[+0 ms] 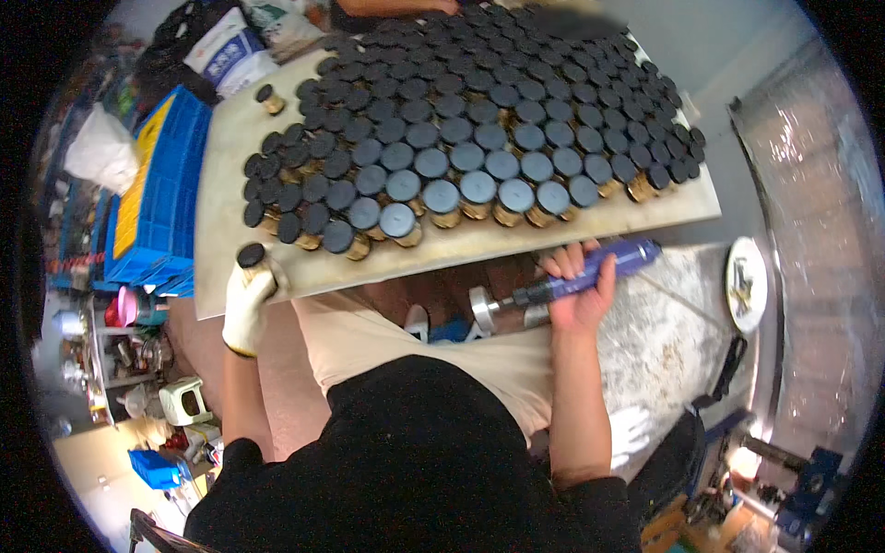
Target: Apply sealant or use a specialized tool to seal individual canisters from a large batch.
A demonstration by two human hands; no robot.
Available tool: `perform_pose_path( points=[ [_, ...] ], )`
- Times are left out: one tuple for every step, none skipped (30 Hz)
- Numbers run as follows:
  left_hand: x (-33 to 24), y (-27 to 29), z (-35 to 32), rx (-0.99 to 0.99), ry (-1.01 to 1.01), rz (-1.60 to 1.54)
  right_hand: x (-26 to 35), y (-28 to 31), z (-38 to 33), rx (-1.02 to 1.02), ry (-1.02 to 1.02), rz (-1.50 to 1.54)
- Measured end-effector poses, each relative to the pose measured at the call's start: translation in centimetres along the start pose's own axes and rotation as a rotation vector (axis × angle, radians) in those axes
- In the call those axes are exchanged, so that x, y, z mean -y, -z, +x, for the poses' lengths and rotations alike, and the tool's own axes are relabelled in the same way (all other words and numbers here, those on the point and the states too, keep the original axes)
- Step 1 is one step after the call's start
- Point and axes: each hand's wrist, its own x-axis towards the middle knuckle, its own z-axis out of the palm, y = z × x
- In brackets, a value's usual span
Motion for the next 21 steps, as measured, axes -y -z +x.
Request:
perform_pose_path(
  points=[
    [-0.1,-2.8,-1.1,0.052,0.067,0.048,0.0,-0.1,0.1,0.004,0.007,-0.007],
    [0.9,-4.9,-1.8,0.155,0.163,0.029,0.0,-0.1,0.2,0.009,0.008,-0.008],
    [1.2,-8.0,-2.4,0.207,0.238,0.088,0.0,-0.2,0.1,0.020,-0.001,0.023],
    [0.8,-11.2,-2.9,0.360,0.321,-0.015,0.3,-0.1,0.1,0.019,-0.004,0.025],
    [3.0,-13.0,-3.0,0.453,0.430,0.067,0.4,-0.3,-0.1,0.008,-0.008,0.064],
    [2.9,-15.7,-3.0,0.578,0.407,0.119,0.5,-0.4,-0.2,-0.001,-0.015,0.100],
    [3.0,-17.7,-3.0,0.674,0.442,0.098,0.4,-0.4,-0.3,-0.014,-0.016,0.121],
    [3.1,-19.2,-2.8,0.741,0.442,0.145,0.5,-0.3,-0.3,-0.024,-0.017,0.109],
    [2.9,-20.3,-2.6,0.782,0.380,0.264,0.5,-0.3,-0.3,-0.027,-0.030,0.127],
    [2.9,-21.1,-2.4,0.822,0.315,0.390,0.7,-0.2,-0.4,-0.027,-0.037,0.150],
    [3.0,-21.6,-2.2,0.827,0.234,0.449,1.0,-0.2,-0.3,-0.022,-0.051,0.169],
    [3.1,-21.9,-2.1,0.829,0.154,0.507,1.2,-0.2,-0.4,-0.026,-0.050,0.166],
    [3.3,-22.0,-2.0,0.811,0.139,0.509,1.3,-0.2,-0.4,-0.029,-0.059,0.133],
    [3.2,-22.3,-1.8,0.809,0.064,0.509,1.3,-0.1,-0.5,-0.032,-0.070,0.101],
    [2.7,-22.4,-1.7,0.829,0.161,0.530,1.3,0.0,-0.6,0.005,-0.069,0.084],
    [1.8,-22.6,-1.6,0.847,0.256,0.551,1.3,0.1,-0.6,0.005,-0.070,0.089],
    [2.2,-22.6,-1.6,0.844,0.258,0.555,1.5,0.3,-0.5,0.013,-0.069,0.049],
    [3.0,-22.5,-1.6,0.841,0.180,0.563,1.4,0.4,-0.4,0.021,-0.068,0.009],
    [3.5,-22.6,-1.6,0.840,0.102,0.567,1.4,0.3,-0.4,0.020,-0.068,0.010],
    [3.5,-22.6,-1.7,0.840,0.103,0.567,1.4,0.2,-0.4,0.006,-0.069,-0.004],
    [3.6,-22.6,-1.7,0.832,0.110,0.553,1.4,0.1,-0.3,-0.007,-0.070,-0.020]
  ],
)
